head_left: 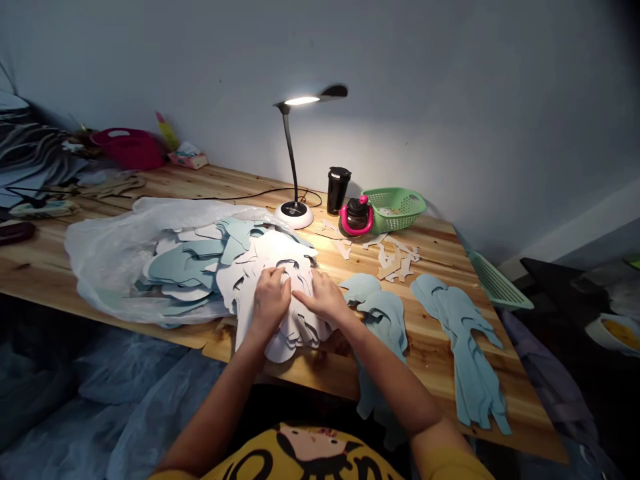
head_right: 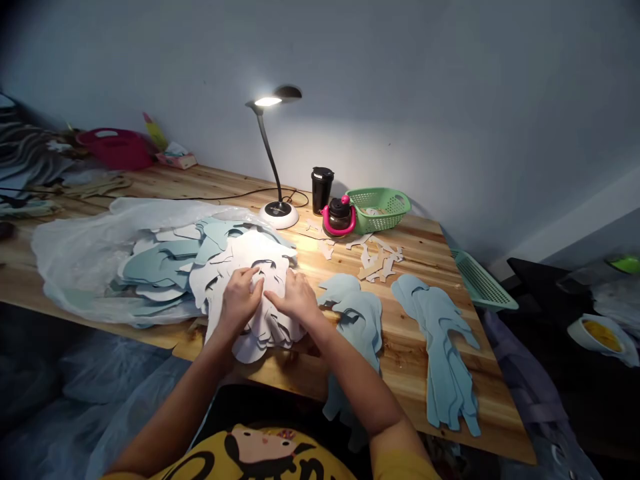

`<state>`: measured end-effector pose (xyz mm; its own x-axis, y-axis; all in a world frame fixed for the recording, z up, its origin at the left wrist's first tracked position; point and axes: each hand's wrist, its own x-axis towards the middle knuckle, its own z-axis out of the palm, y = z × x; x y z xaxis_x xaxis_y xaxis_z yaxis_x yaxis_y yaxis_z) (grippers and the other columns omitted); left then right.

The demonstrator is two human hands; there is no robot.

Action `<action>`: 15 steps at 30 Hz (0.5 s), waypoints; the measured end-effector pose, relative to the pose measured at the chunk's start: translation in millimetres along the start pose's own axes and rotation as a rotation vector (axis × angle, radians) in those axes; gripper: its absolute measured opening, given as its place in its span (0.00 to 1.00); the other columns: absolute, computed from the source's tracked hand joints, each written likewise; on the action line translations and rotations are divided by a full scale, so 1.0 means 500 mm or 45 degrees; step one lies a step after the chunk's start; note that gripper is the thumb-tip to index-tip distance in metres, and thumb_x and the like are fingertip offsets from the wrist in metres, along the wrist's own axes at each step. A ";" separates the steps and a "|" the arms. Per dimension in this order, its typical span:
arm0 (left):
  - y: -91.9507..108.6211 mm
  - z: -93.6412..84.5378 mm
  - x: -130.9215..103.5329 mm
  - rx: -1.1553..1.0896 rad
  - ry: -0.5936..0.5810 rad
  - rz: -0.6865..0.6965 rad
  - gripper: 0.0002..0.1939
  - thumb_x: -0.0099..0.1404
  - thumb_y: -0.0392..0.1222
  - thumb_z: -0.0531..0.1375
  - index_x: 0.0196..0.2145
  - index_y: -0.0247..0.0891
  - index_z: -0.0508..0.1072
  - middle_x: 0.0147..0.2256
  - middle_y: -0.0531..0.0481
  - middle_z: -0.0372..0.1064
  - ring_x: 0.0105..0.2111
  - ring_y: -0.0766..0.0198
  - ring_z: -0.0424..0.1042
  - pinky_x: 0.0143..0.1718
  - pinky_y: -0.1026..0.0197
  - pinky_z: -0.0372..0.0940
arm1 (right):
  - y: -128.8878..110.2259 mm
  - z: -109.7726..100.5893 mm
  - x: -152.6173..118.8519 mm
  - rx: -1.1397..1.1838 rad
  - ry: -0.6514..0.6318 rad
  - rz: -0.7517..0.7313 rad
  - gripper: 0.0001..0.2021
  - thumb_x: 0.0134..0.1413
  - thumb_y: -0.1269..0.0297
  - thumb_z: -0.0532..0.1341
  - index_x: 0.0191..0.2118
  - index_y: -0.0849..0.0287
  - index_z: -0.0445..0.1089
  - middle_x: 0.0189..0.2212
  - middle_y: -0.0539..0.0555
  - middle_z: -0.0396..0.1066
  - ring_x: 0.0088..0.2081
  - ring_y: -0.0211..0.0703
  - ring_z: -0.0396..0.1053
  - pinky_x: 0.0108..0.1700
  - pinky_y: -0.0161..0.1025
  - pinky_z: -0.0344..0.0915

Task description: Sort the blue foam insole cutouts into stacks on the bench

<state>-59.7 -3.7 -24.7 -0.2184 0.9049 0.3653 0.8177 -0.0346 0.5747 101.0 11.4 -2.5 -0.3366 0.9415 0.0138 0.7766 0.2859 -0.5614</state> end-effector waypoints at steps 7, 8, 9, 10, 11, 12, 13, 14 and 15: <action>-0.096 -0.090 -0.042 0.415 0.081 -0.261 0.31 0.62 0.53 0.63 0.56 0.29 0.67 0.51 0.32 0.65 0.52 0.39 0.68 0.53 0.45 0.66 | 0.022 0.044 0.074 0.186 0.085 0.256 0.19 0.52 0.60 0.63 0.50 0.60 0.71 0.43 0.61 0.73 0.47 0.56 0.69 0.50 0.46 0.63; -0.100 -0.095 -0.042 0.411 0.030 -0.305 0.32 0.62 0.54 0.63 0.57 0.30 0.66 0.50 0.32 0.65 0.50 0.40 0.70 0.51 0.46 0.67 | 0.032 0.044 0.083 0.227 0.100 0.275 0.16 0.51 0.61 0.63 0.45 0.60 0.72 0.39 0.59 0.73 0.45 0.55 0.69 0.49 0.44 0.63; -0.100 -0.099 -0.042 0.400 -0.017 -0.344 0.32 0.63 0.54 0.62 0.57 0.30 0.65 0.50 0.33 0.66 0.48 0.41 0.71 0.49 0.47 0.68 | 0.041 0.043 0.091 0.254 0.121 0.290 0.13 0.51 0.61 0.62 0.42 0.60 0.72 0.35 0.57 0.73 0.42 0.53 0.69 0.47 0.43 0.62; -0.099 -0.101 -0.041 0.389 -0.054 -0.374 0.31 0.63 0.53 0.62 0.57 0.31 0.64 0.48 0.34 0.67 0.46 0.42 0.72 0.47 0.47 0.68 | 0.051 0.042 0.099 0.279 0.145 0.305 0.11 0.52 0.60 0.61 0.40 0.59 0.71 0.32 0.55 0.71 0.40 0.51 0.69 0.45 0.41 0.62; -0.097 -0.102 -0.039 0.384 -0.076 -0.393 0.30 0.63 0.52 0.62 0.56 0.31 0.64 0.47 0.34 0.68 0.45 0.43 0.73 0.46 0.48 0.68 | 0.060 0.040 0.106 0.315 0.169 0.321 0.10 0.54 0.60 0.59 0.38 0.59 0.71 0.30 0.53 0.70 0.38 0.49 0.68 0.42 0.40 0.62; -0.094 -0.102 -0.037 0.387 -0.077 -0.392 0.29 0.63 0.51 0.62 0.56 0.31 0.65 0.46 0.35 0.69 0.45 0.43 0.72 0.46 0.48 0.68 | 0.069 0.039 0.112 0.359 0.190 0.335 0.09 0.56 0.59 0.56 0.35 0.59 0.70 0.27 0.52 0.68 0.35 0.47 0.67 0.40 0.39 0.62; -0.092 -0.100 -0.034 0.399 -0.064 -0.369 0.28 0.63 0.50 0.63 0.55 0.31 0.65 0.46 0.35 0.68 0.45 0.43 0.72 0.48 0.48 0.68 | 0.077 0.039 0.117 0.405 0.207 0.346 0.10 0.57 0.59 0.54 0.34 0.59 0.69 0.26 0.51 0.66 0.33 0.45 0.66 0.37 0.38 0.61; -0.090 -0.097 -0.031 0.417 -0.041 -0.328 0.27 0.62 0.50 0.63 0.54 0.31 0.66 0.47 0.35 0.68 0.47 0.43 0.71 0.50 0.48 0.67 | 0.084 0.038 0.121 0.450 0.221 0.355 0.11 0.58 0.59 0.53 0.33 0.59 0.68 0.24 0.50 0.65 0.31 0.44 0.65 0.35 0.37 0.61; -0.088 -0.093 -0.028 0.441 -0.015 -0.278 0.26 0.62 0.50 0.63 0.53 0.31 0.67 0.47 0.34 0.67 0.49 0.43 0.70 0.52 0.48 0.66 | 0.090 0.038 0.123 0.491 0.231 0.362 0.11 0.58 0.59 0.52 0.33 0.59 0.67 0.24 0.49 0.64 0.30 0.43 0.65 0.33 0.36 0.60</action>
<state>-117.3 -34.4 -21.0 -0.4024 0.8799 0.2526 0.8841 0.3019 0.3567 105.2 78.8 -42.9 -0.0163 0.9981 -0.0598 0.5592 -0.0405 -0.8280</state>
